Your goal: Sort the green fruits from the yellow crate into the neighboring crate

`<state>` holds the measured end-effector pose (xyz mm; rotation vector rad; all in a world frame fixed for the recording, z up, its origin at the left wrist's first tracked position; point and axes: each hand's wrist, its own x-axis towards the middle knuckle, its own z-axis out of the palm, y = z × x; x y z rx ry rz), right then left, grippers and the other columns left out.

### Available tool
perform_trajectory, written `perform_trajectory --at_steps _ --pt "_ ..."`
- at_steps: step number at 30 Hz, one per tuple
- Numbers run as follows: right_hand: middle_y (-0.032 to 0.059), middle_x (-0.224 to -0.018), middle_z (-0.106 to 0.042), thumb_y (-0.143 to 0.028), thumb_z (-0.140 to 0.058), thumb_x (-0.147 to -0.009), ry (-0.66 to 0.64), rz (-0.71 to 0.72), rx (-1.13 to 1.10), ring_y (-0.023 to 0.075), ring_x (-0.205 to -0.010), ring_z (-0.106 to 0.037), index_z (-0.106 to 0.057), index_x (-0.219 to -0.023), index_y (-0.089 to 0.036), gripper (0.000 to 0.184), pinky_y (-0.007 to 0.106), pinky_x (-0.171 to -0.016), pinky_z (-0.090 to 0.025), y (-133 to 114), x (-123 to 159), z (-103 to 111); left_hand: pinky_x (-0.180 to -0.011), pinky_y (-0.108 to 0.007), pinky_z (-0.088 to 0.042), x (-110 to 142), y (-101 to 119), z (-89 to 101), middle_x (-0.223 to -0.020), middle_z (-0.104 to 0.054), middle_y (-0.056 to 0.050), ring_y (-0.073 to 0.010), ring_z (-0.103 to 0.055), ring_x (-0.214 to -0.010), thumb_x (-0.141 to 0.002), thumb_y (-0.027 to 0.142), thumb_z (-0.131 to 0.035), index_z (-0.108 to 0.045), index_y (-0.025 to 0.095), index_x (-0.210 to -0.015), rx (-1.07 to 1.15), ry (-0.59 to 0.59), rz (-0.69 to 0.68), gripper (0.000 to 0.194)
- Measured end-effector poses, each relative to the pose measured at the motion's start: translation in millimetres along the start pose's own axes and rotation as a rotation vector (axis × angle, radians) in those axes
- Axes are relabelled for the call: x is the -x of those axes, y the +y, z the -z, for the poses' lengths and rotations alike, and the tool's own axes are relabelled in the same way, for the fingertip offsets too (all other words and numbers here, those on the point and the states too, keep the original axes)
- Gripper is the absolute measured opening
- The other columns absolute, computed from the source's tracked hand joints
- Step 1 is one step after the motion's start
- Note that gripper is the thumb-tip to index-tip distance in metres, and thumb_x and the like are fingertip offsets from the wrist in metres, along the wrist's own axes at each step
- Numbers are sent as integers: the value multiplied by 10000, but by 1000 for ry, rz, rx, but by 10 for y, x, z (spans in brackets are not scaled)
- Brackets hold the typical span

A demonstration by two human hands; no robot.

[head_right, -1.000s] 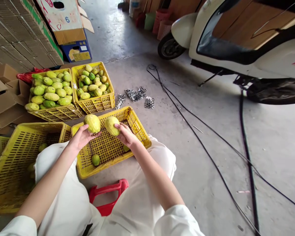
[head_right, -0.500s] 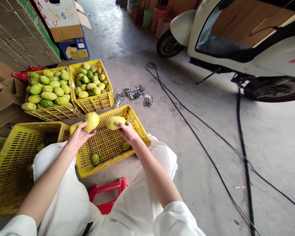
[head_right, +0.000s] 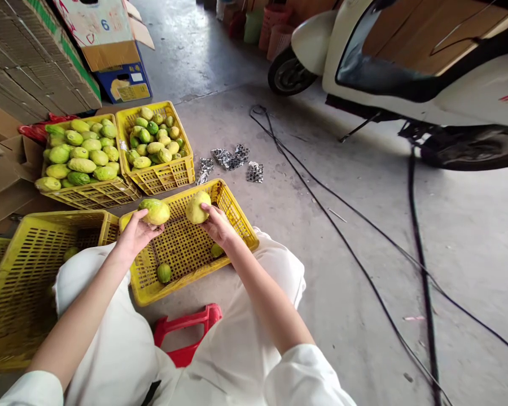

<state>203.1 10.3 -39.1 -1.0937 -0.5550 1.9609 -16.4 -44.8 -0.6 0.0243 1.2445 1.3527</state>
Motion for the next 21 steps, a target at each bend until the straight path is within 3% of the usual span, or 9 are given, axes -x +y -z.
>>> perform_trajectory --at_steps 5,11,17,21 --pt "45 -1037 -776 -452 -931 -694 -53 -92 -53 264 -1034 -751 -659 -1050 -256 489 431 -869 -714 -6 22 -21 -773 -373 -626 12 1 -13 -985 -755 -61 -232 -704 -923 -710 260 -806 -655 221 -973 -41 -18 4 306" --pt "28 -1189 -759 -380 -953 -683 -48 16 -9 266 -1152 -730 -664 -1066 -291 488 434 -909 -705 -43 66 -48 -882 -373 -658 36 -28 -47 -1041 -765 -83 -252 -722 -1052 -734 202 -775 -679 213 -999 -31 -7 7 282" --pt "19 -1023 -761 -411 -974 -655 -77 34 21 238 -993 -744 -638 -956 -261 475 397 -848 -696 -24 66 -45 -859 -355 -644 8 -45 -47 -1039 -759 -81 -255 -702 -1071 -737 201 -757 -680 217 -986 -41 -2 8 261" --pt "24 -993 -753 -420 -930 -688 -89 5 2 255 -1022 -746 -676 -1019 -264 446 399 -859 -690 -18 42 -38 -782 -307 -621 -22 -70 -18 -1022 -749 -66 -233 -698 -1016 -723 235 -787 -674 230 -953 -27 -9 -11 256"
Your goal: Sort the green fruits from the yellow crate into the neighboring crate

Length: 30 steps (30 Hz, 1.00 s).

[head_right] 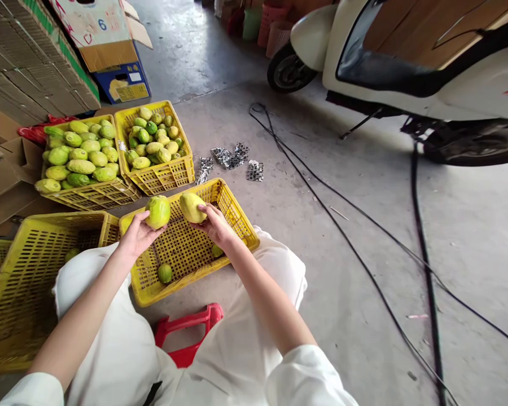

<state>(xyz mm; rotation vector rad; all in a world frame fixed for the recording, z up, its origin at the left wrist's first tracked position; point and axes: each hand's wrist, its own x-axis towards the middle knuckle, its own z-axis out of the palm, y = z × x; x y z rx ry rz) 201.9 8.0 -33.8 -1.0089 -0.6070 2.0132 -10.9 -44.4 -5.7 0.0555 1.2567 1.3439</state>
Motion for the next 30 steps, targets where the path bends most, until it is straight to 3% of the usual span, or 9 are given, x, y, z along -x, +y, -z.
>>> perform_trajectory --at_steps 4,7,11,19,25,30 --pt "37 -1091 -773 -388 -911 -705 14 -2 17 239 -1061 -741 -687 -1052 -254 434 344 -854 -669 -17 14 -8 -723 -319 -628 11 2 10 -939 -732 -74 -222 -683 -879 -740 293 -799 -672 223 -942 9 0 37 248" --pt "36 -1077 -783 -375 -931 -691 34 14 25 218 -1005 -745 -686 -1019 -248 429 299 -809 -650 -21 30 -18 -786 -363 -658 35 22 -2 -957 -745 -104 -239 -702 -896 -777 293 -769 -694 200 -989 10 -23 77 243" --pt "54 -1030 -793 -354 -962 -664 51 19 23 218 -994 -751 -691 -947 -232 411 269 -781 -628 -13 18 -4 -786 -335 -633 29 20 0 -1021 -753 -110 -230 -699 -937 -759 266 -771 -698 184 -1020 7 -38 62 283" --pt "58 -1083 -798 -397 -975 -663 -2 -29 23 229 -970 -787 -694 -1021 -233 484 348 -837 -685 -20 17 21 -632 -292 -534 -40 -16 47 -859 -708 -35 -187 -631 -778 -657 244 -834 -650 204 -898 -24 2 37 306" --pt "64 -1080 -818 -430 -994 -613 37 -15 4 254 -1061 -790 -712 -981 -236 501 353 -926 -686 -11 -1 6 -731 -316 -582 -28 -40 55 -866 -733 -40 -191 -664 -818 -644 210 -833 -672 189 -895 -49 -12 7 299" --pt "54 -1033 -827 -534 -953 -626 -29 -20 9 297 -1131 -785 -692 -924 -263 479 408 -940 -693 2 -23 19 -805 -364 -614 -9 -75 45 -887 -755 -59 -213 -693 -857 -652 197 -850 -654 189 -839 -25 -27 0 271"
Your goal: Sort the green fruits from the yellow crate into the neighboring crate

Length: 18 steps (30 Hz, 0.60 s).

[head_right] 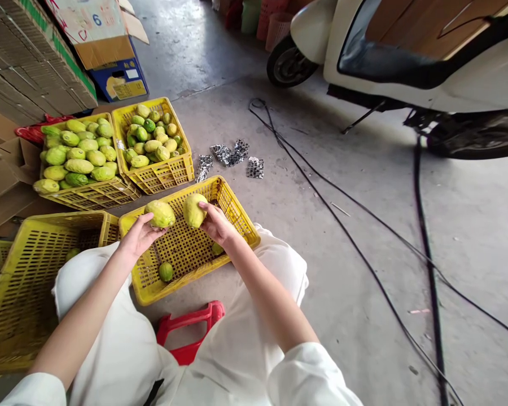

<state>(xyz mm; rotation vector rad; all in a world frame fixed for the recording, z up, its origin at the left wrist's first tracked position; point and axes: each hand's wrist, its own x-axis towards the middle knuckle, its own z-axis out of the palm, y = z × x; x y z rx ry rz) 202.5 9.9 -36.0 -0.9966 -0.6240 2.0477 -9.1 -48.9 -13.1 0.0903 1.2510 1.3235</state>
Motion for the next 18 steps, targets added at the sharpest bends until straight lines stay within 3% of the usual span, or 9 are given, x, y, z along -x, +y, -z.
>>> perform_trajectory --at_steps 8,18 --pt "54 -1043 -816 -475 -1013 -583 4 -1 5 263 -1026 -804 -672 -1008 -251 589 358 -855 -685 -35 48 -27 -687 -327 -640 57 52 -95 -869 -779 -72 -214 -727 -817 -739 172 -801 -686 175 -918 28 41 32 213" --pt "30 -1056 -815 -344 -1021 -613 -6 -26 31 198 -1023 -794 -715 -1053 -246 545 269 -843 -665 -30 50 -26 -694 -294 -612 25 22 -58 -917 -779 -53 -187 -710 -833 -696 194 -809 -698 178 -955 57 21 -6 283"
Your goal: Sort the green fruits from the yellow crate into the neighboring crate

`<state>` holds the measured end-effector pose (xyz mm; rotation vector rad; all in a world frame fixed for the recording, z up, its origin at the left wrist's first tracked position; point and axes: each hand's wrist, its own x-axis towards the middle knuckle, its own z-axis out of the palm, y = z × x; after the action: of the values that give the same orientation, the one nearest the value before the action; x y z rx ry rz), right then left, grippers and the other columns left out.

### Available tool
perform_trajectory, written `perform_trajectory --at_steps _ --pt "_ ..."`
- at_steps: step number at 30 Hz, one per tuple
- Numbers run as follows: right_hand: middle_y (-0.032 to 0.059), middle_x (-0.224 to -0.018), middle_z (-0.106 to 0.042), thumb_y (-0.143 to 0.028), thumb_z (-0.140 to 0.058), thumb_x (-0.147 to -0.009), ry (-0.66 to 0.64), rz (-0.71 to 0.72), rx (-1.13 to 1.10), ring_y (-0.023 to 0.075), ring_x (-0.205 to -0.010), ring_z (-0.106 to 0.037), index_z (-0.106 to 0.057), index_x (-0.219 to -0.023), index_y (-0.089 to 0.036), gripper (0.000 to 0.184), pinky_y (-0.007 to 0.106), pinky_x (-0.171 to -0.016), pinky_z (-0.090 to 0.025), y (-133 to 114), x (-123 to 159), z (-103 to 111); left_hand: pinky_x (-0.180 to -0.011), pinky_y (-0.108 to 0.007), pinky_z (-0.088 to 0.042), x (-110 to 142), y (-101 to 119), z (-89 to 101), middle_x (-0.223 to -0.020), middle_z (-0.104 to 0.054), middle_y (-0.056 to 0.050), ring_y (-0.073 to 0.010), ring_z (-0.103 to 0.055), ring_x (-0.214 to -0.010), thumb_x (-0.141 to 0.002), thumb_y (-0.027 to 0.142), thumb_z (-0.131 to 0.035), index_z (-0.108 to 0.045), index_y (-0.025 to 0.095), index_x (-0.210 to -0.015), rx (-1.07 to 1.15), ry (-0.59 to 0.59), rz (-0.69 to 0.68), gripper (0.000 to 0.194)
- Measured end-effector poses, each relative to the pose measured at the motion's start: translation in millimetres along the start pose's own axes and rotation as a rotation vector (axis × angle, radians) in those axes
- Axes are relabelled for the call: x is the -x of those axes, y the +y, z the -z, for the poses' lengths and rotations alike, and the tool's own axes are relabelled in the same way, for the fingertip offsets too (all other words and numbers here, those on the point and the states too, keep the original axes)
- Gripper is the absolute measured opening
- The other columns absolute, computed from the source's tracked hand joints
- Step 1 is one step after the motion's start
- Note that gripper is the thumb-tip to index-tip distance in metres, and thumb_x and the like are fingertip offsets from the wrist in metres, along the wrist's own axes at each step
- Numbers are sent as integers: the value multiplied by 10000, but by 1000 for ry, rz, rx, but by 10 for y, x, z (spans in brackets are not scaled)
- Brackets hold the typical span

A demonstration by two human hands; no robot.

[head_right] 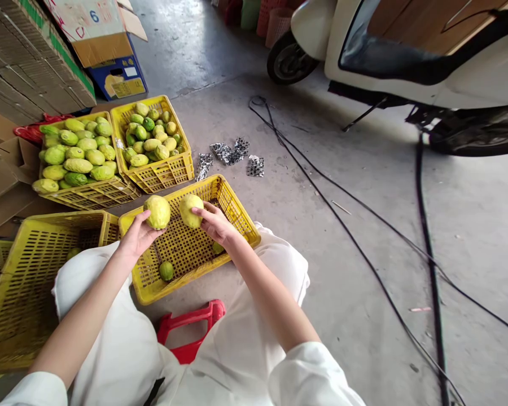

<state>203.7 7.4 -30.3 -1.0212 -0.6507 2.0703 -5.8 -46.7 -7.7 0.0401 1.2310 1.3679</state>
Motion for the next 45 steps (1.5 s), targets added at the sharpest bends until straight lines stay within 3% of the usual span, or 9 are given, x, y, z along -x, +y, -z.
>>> perform_trajectory --at_steps 4,8,16,22,29,33,38,45 --pt "21 -1053 -812 -342 -1033 -581 10 -14 10 198 -999 -786 -726 -1045 -248 564 268 -822 -662 3 -4 -2 -747 -332 -621 28 11 -24 -951 -778 -48 -205 -712 -893 -693 190 -791 -693 187 -978 -15 -6 0 301" --pt "4 -1003 -788 -310 -1041 -552 93 -14 -10 169 -896 -762 -666 -1016 -253 600 252 -750 -648 4 -27 9 -752 -289 -593 35 6 -53 -941 -771 -37 -181 -698 -886 -704 170 -784 -697 193 -958 6 35 -11 269" --pt "18 -1034 -744 -310 -1016 -562 124 16 45 181 -948 -717 -685 -1033 -251 579 234 -695 -609 21 -35 7 -571 -239 -509 33 48 -99 -841 -725 -23 -140 -640 -714 -818 180 -714 -669 189 -892 90 121 19 88" --pt "32 -1069 -733 -397 -1028 -492 186 111 158 230 -1049 -726 -639 -1067 -242 712 349 -978 -608 58 -72 26 -812 -355 -669 52 95 -117 -1008 -777 -109 -221 -742 -927 -916 176 -636 -699 151 -1032 76 107 14 135" --pt "22 -1055 -705 -435 -1041 -401 169 189 288 260 -1056 -698 -604 -1062 -252 814 422 -1033 -572 32 -49 14 -594 -240 -565 10 60 -73 -887 -721 -70 -167 -665 -760 -851 232 -695 -668 182 -968 41 120 70 130" --pt "38 -1090 -727 -444 -1043 -429 131 189 250 272 -1084 -704 -623 -1088 -249 806 433 -1053 -570 35 -34 -4 -573 -247 -536 -5 54 -67 -836 -683 -29 -150 -611 -713 -809 244 -735 -649 200 -929 25 157 58 154" --pt "47 -1122 -747 -438 -1051 -461 137 169 141 253 -1101 -715 -627 -1083 -239 779 405 -1068 -571 45 -50 8 -648 -294 -574 5 52 -73 -919 -708 -40 -175 -649 -791 -835 231 -717 -653 214 -961 52 151 50 142" --pt "25 -1059 -744 -409 -969 -559 177 207 66 224 -1070 -708 -653 -1023 -243 585 332 -978 -577 67 -84 21 -688 -273 -553 -10 38 -45 -972 -678 -41 -162 -604 -802 -800 276 -825 -654 225 -958 44 176 55 238"
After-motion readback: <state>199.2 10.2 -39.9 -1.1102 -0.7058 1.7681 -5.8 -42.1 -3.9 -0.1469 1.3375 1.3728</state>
